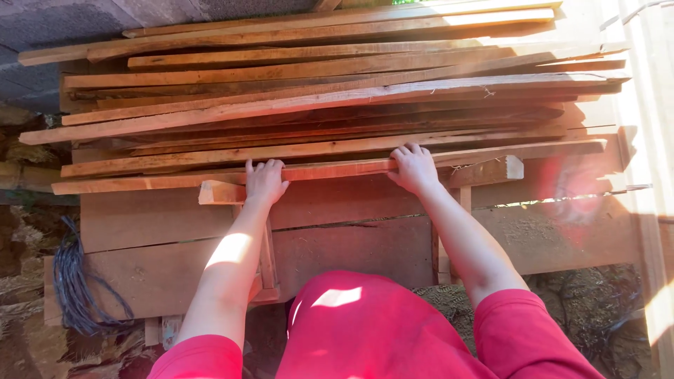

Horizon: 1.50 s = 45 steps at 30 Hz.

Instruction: Sorting and arranging thin strips of wood onto a wooden bench in a workshop setting.

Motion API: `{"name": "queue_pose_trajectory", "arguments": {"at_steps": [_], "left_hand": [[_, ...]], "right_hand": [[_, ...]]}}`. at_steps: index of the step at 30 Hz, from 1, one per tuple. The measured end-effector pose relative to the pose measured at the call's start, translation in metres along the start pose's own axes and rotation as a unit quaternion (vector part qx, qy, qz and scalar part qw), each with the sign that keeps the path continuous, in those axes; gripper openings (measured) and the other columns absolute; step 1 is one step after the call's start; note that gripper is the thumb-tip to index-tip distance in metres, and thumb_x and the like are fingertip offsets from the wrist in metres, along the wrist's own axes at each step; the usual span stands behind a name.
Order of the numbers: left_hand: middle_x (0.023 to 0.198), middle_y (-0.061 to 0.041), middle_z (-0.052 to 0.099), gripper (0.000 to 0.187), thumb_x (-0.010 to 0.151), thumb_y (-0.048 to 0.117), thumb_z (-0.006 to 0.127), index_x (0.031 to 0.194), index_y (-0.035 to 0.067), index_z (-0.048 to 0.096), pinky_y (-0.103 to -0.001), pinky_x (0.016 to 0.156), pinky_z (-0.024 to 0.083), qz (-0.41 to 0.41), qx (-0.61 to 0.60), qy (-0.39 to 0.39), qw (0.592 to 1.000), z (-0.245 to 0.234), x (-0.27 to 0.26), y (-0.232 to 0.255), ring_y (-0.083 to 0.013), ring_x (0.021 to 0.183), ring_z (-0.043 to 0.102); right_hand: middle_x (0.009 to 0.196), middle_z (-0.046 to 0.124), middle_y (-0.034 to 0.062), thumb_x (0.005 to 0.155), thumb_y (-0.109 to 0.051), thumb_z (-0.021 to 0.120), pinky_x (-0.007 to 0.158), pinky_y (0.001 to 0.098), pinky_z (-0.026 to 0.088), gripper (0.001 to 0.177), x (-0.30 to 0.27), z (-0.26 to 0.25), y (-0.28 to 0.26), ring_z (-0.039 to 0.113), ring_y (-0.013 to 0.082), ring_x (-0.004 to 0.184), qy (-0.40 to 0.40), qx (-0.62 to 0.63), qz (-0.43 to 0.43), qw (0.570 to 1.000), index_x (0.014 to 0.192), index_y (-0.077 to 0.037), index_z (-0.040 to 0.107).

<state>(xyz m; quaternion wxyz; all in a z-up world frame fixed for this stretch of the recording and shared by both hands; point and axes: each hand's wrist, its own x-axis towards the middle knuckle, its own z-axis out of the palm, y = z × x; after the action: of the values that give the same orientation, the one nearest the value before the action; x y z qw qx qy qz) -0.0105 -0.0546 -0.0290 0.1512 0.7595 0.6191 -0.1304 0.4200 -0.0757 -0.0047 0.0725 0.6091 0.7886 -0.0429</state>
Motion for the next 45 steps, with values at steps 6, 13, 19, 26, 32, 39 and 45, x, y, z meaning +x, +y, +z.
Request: {"name": "queue_pose_trajectory", "arguments": {"at_steps": [6, 13, 19, 26, 32, 39, 45], "left_hand": [[0.109, -0.011, 0.075, 0.043, 0.084, 0.04, 0.075, 0.114, 0.019, 0.052, -0.055, 0.1, 0.043, 0.022, -0.019, 0.012, 0.999, -0.091, -0.011, 0.004, -0.0357, 0.111, 0.07], [0.1, -0.018, 0.077, 0.051, 0.074, 0.052, 0.073, 0.106, 0.018, 0.054, -0.052, 0.09, 0.05, 0.064, -0.009, -0.012, 0.998, -0.222, -0.055, 0.014, -0.0444, 0.1, 0.073], [0.089, -0.015, 0.077, 0.044, 0.073, 0.053, 0.074, 0.098, 0.017, 0.068, -0.048, 0.085, 0.054, 0.068, -0.06, -0.159, 0.983, -0.268, -0.116, 0.05, -0.0409, 0.095, 0.074], [0.076, -0.017, 0.068, 0.044, 0.088, 0.051, 0.066, 0.091, 0.007, 0.072, -0.041, 0.071, 0.05, 0.026, -0.245, -0.234, 0.94, -0.289, -0.166, 0.055, -0.0331, 0.073, 0.067], [0.071, -0.01, 0.065, 0.051, 0.09, 0.062, 0.063, 0.088, 0.012, 0.075, -0.04, 0.068, 0.05, 0.034, -0.253, -0.287, 0.923, -0.218, -0.138, 0.041, -0.0277, 0.069, 0.067], [0.067, -0.004, 0.071, 0.056, 0.084, 0.068, 0.068, 0.081, 0.013, 0.077, -0.027, 0.061, 0.055, 0.031, -0.289, -0.365, 0.885, -0.147, -0.119, 0.037, -0.0146, 0.064, 0.071], [0.119, -0.003, 0.075, 0.054, 0.085, 0.071, 0.064, 0.118, 0.029, 0.075, -0.043, 0.101, 0.052, 0.035, -0.138, -0.21, 0.967, -0.15, -0.093, 0.05, -0.0294, 0.118, 0.067]], "right_hand": [[0.087, 0.076, 0.0118, 0.076, -0.063, 0.073, 0.084, 0.0482, 0.052, 0.058, 0.011, -0.05, 0.015, 0.076, 0.0351, 0.09, -0.022, 0.037, 0.003, 0.999, 0.11, -0.019, 0.057], [0.093, 0.077, 0.0152, 0.07, -0.076, 0.069, 0.086, 0.0484, 0.054, 0.074, -0.009, -0.159, 0.029, 0.076, 0.0403, 0.096, -0.074, 0.048, 0.012, 0.996, 0.12, -0.024, 0.055], [0.099, 0.076, 0.0225, 0.075, -0.068, 0.071, 0.092, 0.0513, 0.053, 0.065, -0.054, -0.244, 0.01, 0.072, 0.0455, 0.103, -0.139, 0.115, 0.024, 0.983, 0.12, -0.021, 0.063], [0.096, 0.078, 0.0202, 0.08, -0.072, 0.068, 0.091, 0.0504, 0.055, 0.061, -0.082, -0.278, -0.005, 0.074, 0.043, 0.099, -0.129, 0.103, -0.011, 0.986, 0.115, -0.023, 0.074], [0.103, 0.079, 0.0121, 0.082, -0.078, 0.061, 0.095, 0.0486, 0.055, 0.06, -0.089, -0.242, -0.005, 0.073, 0.0368, 0.107, -0.233, 0.1, 0.034, 0.967, 0.115, -0.03, 0.074], [0.108, 0.08, 0.0061, 0.079, -0.083, 0.057, 0.099, 0.0463, 0.055, 0.063, -0.089, -0.218, -0.008, 0.072, 0.0309, 0.114, -0.344, 0.099, 0.06, 0.932, 0.112, -0.033, 0.076], [0.108, 0.075, -0.0034, 0.077, -0.074, 0.07, 0.095, 0.0491, 0.056, 0.053, -0.061, -0.099, 0.02, 0.072, 0.0285, 0.111, -0.254, 0.149, 0.014, 0.956, 0.113, -0.035, 0.075]]}}
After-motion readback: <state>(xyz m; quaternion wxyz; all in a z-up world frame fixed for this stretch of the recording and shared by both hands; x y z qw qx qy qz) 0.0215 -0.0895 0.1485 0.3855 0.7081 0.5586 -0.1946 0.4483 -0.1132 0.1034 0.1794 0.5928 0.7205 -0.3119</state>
